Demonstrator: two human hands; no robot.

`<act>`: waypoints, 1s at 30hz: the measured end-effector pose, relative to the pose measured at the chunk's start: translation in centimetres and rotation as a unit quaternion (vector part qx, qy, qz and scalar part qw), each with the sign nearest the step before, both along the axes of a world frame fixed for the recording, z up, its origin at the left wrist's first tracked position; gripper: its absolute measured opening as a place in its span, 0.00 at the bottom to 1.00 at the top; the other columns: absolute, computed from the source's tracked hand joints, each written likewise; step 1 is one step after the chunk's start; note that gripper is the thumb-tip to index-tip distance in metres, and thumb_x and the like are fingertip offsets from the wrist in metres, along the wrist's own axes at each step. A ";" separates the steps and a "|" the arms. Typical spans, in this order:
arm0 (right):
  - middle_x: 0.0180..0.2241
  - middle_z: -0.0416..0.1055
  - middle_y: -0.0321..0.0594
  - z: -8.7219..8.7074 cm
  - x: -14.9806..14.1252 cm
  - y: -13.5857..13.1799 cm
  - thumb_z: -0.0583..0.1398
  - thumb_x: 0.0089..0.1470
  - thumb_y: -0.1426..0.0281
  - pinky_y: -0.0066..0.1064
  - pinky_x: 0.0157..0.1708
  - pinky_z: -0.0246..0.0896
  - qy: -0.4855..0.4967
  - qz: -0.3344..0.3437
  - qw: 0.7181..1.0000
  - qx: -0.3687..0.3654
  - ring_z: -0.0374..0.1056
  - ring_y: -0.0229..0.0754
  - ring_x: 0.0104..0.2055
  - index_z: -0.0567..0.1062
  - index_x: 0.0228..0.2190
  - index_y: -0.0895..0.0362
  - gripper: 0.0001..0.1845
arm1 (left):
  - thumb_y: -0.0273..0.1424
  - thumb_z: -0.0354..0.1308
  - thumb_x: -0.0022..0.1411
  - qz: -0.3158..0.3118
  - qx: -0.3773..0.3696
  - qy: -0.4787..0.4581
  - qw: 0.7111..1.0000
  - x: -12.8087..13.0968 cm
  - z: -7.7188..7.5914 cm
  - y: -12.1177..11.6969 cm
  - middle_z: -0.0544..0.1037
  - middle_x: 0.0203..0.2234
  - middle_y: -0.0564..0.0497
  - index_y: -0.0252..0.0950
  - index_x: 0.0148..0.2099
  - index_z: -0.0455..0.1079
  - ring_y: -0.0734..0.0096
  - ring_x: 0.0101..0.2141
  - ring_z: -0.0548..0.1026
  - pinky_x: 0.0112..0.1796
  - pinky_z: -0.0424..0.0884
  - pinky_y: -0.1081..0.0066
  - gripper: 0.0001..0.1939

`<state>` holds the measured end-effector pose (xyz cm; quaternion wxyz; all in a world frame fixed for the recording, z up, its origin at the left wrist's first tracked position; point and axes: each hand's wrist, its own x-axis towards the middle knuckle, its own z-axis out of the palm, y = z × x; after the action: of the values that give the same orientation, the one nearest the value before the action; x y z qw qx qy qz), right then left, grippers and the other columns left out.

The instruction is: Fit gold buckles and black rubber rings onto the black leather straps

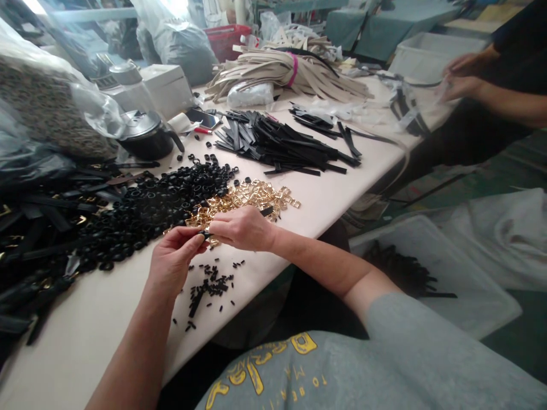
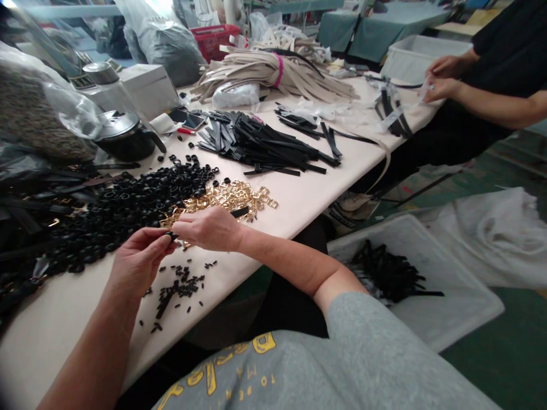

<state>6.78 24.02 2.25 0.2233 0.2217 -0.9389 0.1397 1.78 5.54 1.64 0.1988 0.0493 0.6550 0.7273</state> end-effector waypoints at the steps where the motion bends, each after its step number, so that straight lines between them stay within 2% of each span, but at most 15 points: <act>1: 0.30 0.71 0.35 0.0 0.0 0.0 0.48 0.67 0.61 0.30 0.26 0.42 -0.009 -0.002 1.000 -0.016 0.64 0.32 0.31 0.72 0.32 0.56 0.18 | 0.31 0.73 0.41 0.003 0.010 -0.005 1.000 0.0 0.0 0.0 0.78 0.26 0.52 0.34 0.34 0.75 0.76 0.24 0.76 0.29 0.74 0.77 0.16; 6: 0.37 0.76 0.38 0.5 0.1 0.5 0.56 0.62 0.62 0.26 0.32 0.51 -0.081 0.003 0.988 -0.130 0.67 0.34 0.36 0.74 0.42 0.57 0.14 | 0.28 0.72 0.41 0.040 0.057 -0.059 0.996 -0.6 0.3 -0.2 0.77 0.24 0.54 0.34 0.32 0.74 0.80 0.22 0.75 0.26 0.73 0.83 0.14; 9: 0.35 0.76 0.38 1.1 0.3 1.0 0.57 0.60 0.60 0.26 0.33 0.51 -0.152 -0.014 0.970 -0.189 0.67 0.34 0.34 0.75 0.42 0.57 0.15 | 0.23 0.69 0.45 0.075 0.076 -0.107 0.988 -0.9 0.7 -0.2 0.76 0.24 0.55 0.34 0.32 0.73 0.82 0.21 0.74 0.25 0.73 0.85 0.10; 12: 0.34 0.76 0.37 1.5 0.4 1.1 0.57 0.61 0.61 0.26 0.32 0.51 -0.194 -0.018 0.955 -0.223 0.65 0.33 0.32 0.77 0.41 0.57 0.15 | 0.21 0.62 0.53 0.103 0.085 -0.163 0.977 -0.9 1.1 0.0 0.74 0.22 0.55 0.34 0.32 0.73 0.83 0.21 0.73 0.23 0.72 0.87 0.04; 15: 0.29 0.74 0.36 1.8 0.4 1.0 0.56 0.61 0.64 0.25 0.31 0.50 -0.228 -0.022 0.941 -0.249 0.64 0.32 0.30 0.77 0.37 0.59 0.13 | 0.20 0.57 0.60 0.106 0.094 -0.204 0.969 -0.6 1.6 0.2 0.73 0.23 0.55 0.32 0.33 0.72 0.84 0.20 0.73 0.22 0.71 0.88 0.05; 17: 0.25 0.72 0.34 2.1 0.4 1.1 0.56 0.61 0.66 0.25 0.30 0.51 -0.269 -0.012 0.918 -0.290 0.62 0.31 0.27 0.76 0.33 0.60 0.12 | 0.19 0.55 0.61 0.095 0.105 -0.218 0.966 -0.3 1.7 0.3 0.73 0.24 0.54 0.32 0.33 0.71 0.83 0.21 0.73 0.22 0.71 0.88 0.06; 21: 0.20 0.69 0.31 2.3 0.2 1.3 0.55 0.61 0.67 0.23 0.26 0.51 -0.358 0.043 0.848 -0.389 0.57 0.28 0.21 0.71 0.27 0.60 0.13 | 0.18 0.52 0.64 0.067 0.116 -0.242 0.961 0.1 1.8 0.4 0.72 0.26 0.52 0.31 0.35 0.70 0.83 0.21 0.73 0.23 0.72 0.87 0.08; 27: 0.17 0.65 0.28 1.7 -0.2 1.2 0.56 0.60 0.70 0.20 0.22 0.49 -0.392 0.052 0.797 -0.456 0.55 0.26 0.19 0.69 0.24 0.61 0.14 | 0.19 0.49 0.65 0.050 0.125 -0.249 0.959 0.0 1.7 0.2 0.73 0.27 0.49 0.28 0.38 0.73 0.82 0.22 0.73 0.24 0.73 0.86 0.10; 30: 0.17 0.65 0.27 1.5 -0.4 1.0 0.55 0.61 0.69 0.20 0.17 0.44 -0.435 0.066 0.739 -0.510 0.51 0.25 0.16 0.68 0.25 0.61 0.13 | 0.20 0.51 0.65 0.044 0.110 -0.250 0.961 0.0 1.8 0.3 0.74 0.27 0.49 0.29 0.39 0.74 0.81 0.23 0.73 0.24 0.74 0.85 0.10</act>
<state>6.42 25.01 3.71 -0.1399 0.0513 -0.7047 0.6937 1.78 5.85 3.40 0.3173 -0.1415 0.5015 0.7923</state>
